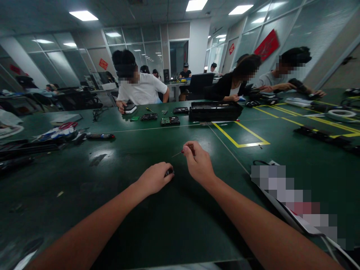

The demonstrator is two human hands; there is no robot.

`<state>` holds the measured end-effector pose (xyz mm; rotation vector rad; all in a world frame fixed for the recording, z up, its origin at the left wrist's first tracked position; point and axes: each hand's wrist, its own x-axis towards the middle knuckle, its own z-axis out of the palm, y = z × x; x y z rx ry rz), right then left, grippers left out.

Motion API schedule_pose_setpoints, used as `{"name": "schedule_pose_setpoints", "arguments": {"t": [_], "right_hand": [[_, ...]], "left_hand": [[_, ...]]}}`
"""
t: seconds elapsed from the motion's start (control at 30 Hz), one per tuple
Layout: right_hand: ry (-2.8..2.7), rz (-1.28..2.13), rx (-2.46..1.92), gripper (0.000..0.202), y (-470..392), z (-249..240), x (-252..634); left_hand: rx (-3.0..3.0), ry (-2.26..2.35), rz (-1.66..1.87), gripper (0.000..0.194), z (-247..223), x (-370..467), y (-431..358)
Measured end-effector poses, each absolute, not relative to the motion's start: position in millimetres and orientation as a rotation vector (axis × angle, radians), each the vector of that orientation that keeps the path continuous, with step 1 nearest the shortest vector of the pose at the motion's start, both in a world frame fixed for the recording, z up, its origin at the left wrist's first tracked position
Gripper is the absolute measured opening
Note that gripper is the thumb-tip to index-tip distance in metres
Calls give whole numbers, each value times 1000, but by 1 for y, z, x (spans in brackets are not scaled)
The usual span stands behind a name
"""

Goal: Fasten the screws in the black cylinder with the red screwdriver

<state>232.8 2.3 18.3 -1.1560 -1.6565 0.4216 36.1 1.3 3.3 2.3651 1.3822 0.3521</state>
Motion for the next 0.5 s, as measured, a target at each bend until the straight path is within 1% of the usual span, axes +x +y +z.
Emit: {"name": "schedule_pose_setpoints", "arguments": {"t": [0.13, 0.27, 0.37, 0.5], "right_hand": [[-1657, 436, -1155, 19, 3, 18, 233], [-1656, 450, -1160, 19, 4, 16, 233], [-1657, 455, -1158, 19, 5, 15, 233], [-1650, 467, -1163, 20, 6, 13, 234]], "left_hand": [[2108, 1346, 521, 26, 14, 20, 7], [1682, 1398, 597, 31, 21, -10, 15], [1312, 1390, 852, 30, 26, -40, 20], [835, 1329, 1164, 19, 40, -88, 19]]}}
